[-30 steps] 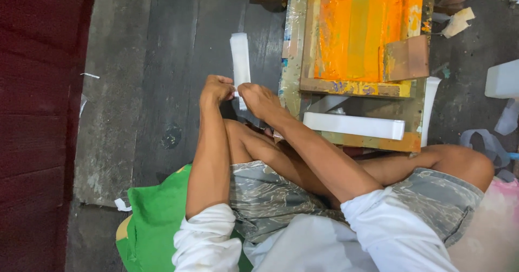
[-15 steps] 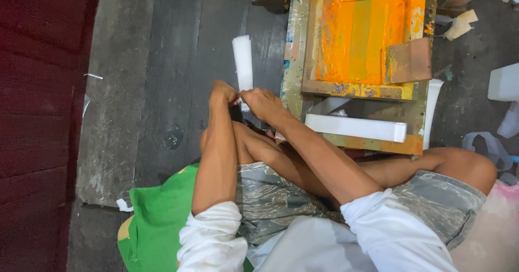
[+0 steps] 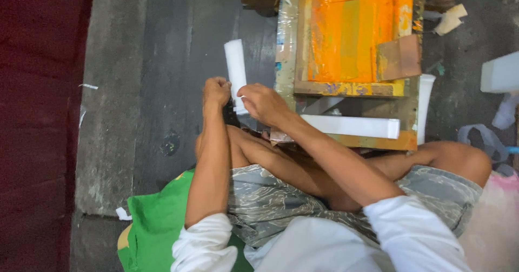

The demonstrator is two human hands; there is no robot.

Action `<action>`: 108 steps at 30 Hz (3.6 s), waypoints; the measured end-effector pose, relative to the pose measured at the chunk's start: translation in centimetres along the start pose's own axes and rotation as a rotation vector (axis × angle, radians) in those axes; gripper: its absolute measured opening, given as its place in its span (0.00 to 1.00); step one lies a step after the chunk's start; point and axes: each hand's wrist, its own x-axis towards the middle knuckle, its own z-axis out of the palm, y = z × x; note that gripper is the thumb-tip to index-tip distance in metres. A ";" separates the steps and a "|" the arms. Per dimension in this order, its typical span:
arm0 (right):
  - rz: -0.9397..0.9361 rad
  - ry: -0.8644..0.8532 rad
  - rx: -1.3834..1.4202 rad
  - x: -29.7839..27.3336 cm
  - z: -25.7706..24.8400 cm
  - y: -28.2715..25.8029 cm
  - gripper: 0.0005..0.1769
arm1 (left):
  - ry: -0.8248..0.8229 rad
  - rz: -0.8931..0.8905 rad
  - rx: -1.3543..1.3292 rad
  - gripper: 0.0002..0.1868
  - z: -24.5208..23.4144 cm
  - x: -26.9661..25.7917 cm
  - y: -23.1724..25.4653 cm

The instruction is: The person sits on the floor and uses a squeegee to spread orange ink across a screen printing frame. They then place a white rectangular object under the frame and pull the squeegee across the screen to transfer the ink onto the object.

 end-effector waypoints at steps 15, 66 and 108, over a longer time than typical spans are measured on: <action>0.218 0.263 -0.403 -21.6 -21.2 2.4 0.09 | -0.412 0.989 -0.045 0.12 7.9 -21.5 17.7; 0.419 -0.035 -0.314 -21.1 -19.6 2.1 0.12 | -0.186 0.960 0.152 0.06 8.4 -23.1 16.0; 0.600 0.559 0.580 -24.7 -28.7 0.4 0.12 | -0.837 0.699 -0.029 0.06 9.7 -27.6 28.7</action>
